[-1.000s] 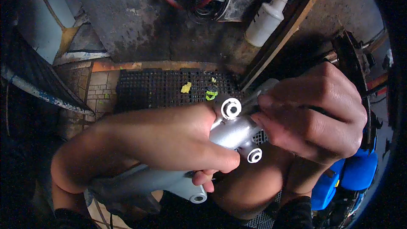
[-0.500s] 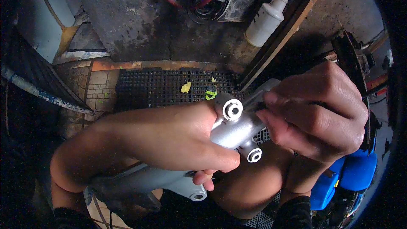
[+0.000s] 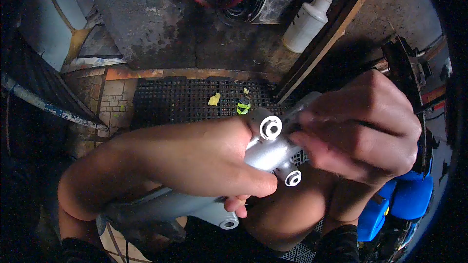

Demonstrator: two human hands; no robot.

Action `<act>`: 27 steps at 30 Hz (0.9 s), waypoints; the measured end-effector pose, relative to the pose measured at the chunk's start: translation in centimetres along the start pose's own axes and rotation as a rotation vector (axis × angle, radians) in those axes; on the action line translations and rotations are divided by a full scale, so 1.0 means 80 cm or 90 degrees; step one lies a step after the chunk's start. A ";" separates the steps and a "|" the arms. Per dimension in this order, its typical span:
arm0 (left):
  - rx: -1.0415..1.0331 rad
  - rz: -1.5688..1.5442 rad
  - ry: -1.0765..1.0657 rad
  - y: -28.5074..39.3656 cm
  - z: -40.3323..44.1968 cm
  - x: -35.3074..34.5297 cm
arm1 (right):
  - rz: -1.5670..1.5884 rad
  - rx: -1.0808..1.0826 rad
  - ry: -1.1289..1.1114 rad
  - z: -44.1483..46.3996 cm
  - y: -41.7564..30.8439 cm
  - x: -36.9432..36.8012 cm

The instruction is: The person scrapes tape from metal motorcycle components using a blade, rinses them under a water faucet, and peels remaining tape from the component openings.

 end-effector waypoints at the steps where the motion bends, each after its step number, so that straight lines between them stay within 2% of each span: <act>1: -0.006 0.006 -0.002 0.001 0.000 0.000 | -0.011 -0.029 -0.062 0.005 -0.004 0.000; 3: 0.008 0.004 0.014 0.002 -0.001 0.000 | -0.022 -0.059 -0.123 0.005 -0.004 -0.006; 6: 0.004 -0.003 0.019 0.003 -0.002 0.001 | 0.001 -0.039 -0.011 0.001 -0.001 -0.007; 18: 0.010 0.021 0.000 0.003 -0.002 0.004 | 0.031 -0.047 0.061 -0.002 0.005 -0.010; 21: 0.007 0.019 0.001 0.001 -0.001 0.004 | 0.072 -0.040 0.045 -0.004 0.008 -0.009; 27: 0.022 0.013 0.015 0.001 -0.002 0.004 | 0.017 -0.056 0.001 -0.003 0.006 -0.009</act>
Point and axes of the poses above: each hand's wrist, its own z-axis towards the middle knuckle, its own x-axis out of the back of the hand, y = z × x, the point moved 5 cm from there along z, towards the middle knuckle, and after that the axes turned 10 degrees about z, right-handed, at the moved point
